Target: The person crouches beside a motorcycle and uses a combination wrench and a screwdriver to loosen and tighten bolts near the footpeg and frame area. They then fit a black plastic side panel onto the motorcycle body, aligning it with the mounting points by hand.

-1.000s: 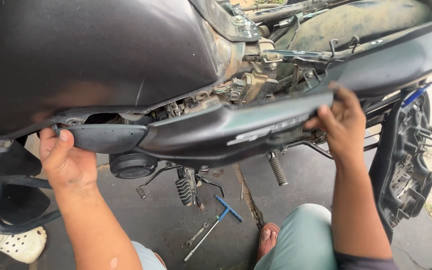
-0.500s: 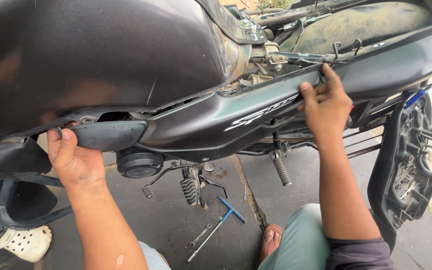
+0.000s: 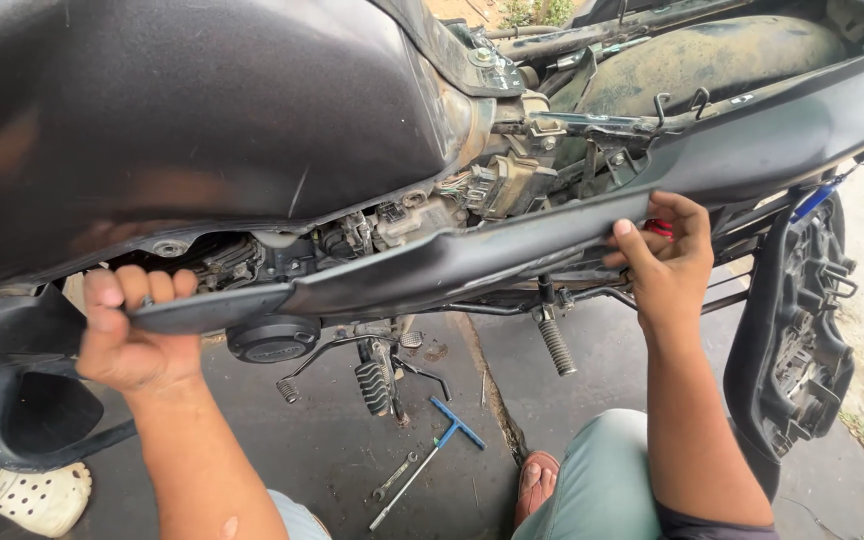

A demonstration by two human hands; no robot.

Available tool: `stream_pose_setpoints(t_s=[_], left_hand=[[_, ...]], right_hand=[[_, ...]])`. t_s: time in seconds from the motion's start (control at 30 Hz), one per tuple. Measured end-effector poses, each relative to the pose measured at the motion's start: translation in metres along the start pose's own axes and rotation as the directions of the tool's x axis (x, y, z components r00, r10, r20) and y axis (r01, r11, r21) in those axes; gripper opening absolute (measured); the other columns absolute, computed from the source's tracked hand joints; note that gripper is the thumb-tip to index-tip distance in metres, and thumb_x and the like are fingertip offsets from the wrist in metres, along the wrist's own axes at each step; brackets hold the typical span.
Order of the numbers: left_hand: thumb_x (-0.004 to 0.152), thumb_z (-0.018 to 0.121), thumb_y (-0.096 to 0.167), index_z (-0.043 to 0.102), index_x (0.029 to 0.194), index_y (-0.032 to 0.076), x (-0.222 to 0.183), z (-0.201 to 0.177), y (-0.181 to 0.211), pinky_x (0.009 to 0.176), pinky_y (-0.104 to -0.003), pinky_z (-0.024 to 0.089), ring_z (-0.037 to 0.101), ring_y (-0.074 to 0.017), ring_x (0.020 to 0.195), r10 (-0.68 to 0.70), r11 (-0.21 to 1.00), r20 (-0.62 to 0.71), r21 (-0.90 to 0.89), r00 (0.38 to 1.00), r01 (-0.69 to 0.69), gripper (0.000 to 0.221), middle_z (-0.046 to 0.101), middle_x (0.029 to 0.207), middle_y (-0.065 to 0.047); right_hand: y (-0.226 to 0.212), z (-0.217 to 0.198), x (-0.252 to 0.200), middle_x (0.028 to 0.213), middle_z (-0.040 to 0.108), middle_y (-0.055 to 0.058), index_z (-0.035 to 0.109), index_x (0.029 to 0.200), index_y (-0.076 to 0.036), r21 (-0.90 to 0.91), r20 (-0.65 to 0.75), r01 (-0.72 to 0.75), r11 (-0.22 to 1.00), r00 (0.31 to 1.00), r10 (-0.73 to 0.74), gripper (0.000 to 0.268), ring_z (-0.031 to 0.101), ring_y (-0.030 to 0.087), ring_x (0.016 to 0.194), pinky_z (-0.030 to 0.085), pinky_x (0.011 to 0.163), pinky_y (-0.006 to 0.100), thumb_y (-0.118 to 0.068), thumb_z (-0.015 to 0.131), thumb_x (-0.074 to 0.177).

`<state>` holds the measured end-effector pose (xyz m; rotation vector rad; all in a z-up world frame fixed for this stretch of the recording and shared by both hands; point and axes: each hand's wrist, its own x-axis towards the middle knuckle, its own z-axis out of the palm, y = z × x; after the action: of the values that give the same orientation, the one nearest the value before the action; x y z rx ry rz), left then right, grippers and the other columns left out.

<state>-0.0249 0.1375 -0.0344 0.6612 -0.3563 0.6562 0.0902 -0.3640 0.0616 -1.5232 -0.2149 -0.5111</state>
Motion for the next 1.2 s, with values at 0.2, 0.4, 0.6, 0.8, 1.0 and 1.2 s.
stream_pose_setpoints(t_s=[0.2, 0.4, 0.6, 0.8, 1.0, 1.2], left_hand=[[0.097, 0.072, 0.048, 0.050, 0.074, 0.017, -0.003, -0.016, 0.002, 0.060, -0.027, 0.021, 0.023, -0.0107, 0.054, 0.002, 1.000, 0.031, 0.029, 1.000, -0.003, 0.044, 0.031, 0.058, 0.005], [0.109, 0.052, 0.050, 0.051, 0.071, 0.012, -0.006, -0.053, 0.014, 0.057, -0.026, 0.022, 0.029, -0.0127, 0.051, 0.043, 0.999, 0.004, -0.001, 0.999, -0.043, 0.053, 0.038, 0.052, 0.000], [0.112, 0.047, 0.042, 0.047, 0.071, 0.011, -0.002, -0.039, 0.016, 0.055, -0.028, 0.025, 0.032, -0.0148, 0.052, -0.002, 1.000, -0.093, -0.008, 0.996, 0.001, 0.051, 0.039, 0.054, -0.002], [0.107, 0.065, 0.023, 0.044, 0.071, 0.019, 0.014, -0.039, -0.008, 0.055, -0.030, 0.029, 0.034, -0.0115, 0.054, -0.129, 0.988, -0.537, 0.005, 0.833, 0.156, 0.043, 0.039, 0.063, 0.005], [0.105, 0.063, 0.016, 0.060, 0.095, 0.011, 0.022, 0.057, 0.001, 0.091, -0.042, 0.058, 0.061, -0.0172, 0.084, -0.095, 0.993, -0.597, -0.002, 0.797, 0.117, 0.012, 0.061, 0.088, 0.000], [0.099, 0.061, 0.021, 0.066, 0.111, 0.007, 0.020, 0.057, -0.004, 0.104, -0.046, 0.059, 0.070, -0.0210, 0.108, -0.060, 0.991, -0.536, 0.071, 0.842, 0.116, 0.019, 0.070, 0.106, -0.004]], right_hand=[[0.050, -0.063, 0.005, 0.095, 0.066, 0.011, 0.066, 0.124, 0.002, 0.371, 0.433, -0.327, 0.869, 0.889, 0.149, 0.039, 0.061, 0.018, 0.073, 0.049, 0.061, 0.028, 0.002, 0.081, 0.087], [-0.050, -0.053, -0.049, 0.107, 0.078, 0.021, 0.077, 0.106, 0.000, 0.074, 0.726, 0.143, 0.987, 0.671, -0.151, 0.034, 0.078, 0.029, 0.101, 0.060, 0.090, 0.038, 0.001, 0.084, 0.073], [-0.020, -0.074, -0.094, 0.078, 0.071, 0.007, 0.074, 0.095, 0.002, -0.110, 0.473, 0.395, 0.912, 0.828, -0.301, 0.026, 0.070, 0.014, 0.068, 0.053, 0.065, 0.025, -0.006, 0.091, 0.076], [0.011, -0.022, -0.033, 0.113, 0.064, 0.011, 0.052, 0.134, 0.003, 0.468, 0.125, -0.126, 0.875, 0.989, 0.076, 0.040, 0.061, 0.014, 0.085, 0.050, 0.070, 0.027, 0.000, 0.072, 0.099], [0.035, 0.005, -0.012, 0.129, 0.059, 0.009, 0.043, 0.153, -0.004, 0.281, 0.208, -0.020, 0.959, 0.977, -0.041, 0.070, 0.061, 0.018, 0.113, 0.053, 0.096, 0.030, 0.008, 0.072, 0.090], [0.088, -0.012, -0.024, 0.125, 0.066, 0.013, 0.053, 0.140, 0.004, -0.140, 0.151, 0.014, 0.990, 0.989, 0.007, 0.049, 0.066, 0.019, 0.113, 0.054, 0.101, 0.033, 0.004, 0.073, 0.096]])
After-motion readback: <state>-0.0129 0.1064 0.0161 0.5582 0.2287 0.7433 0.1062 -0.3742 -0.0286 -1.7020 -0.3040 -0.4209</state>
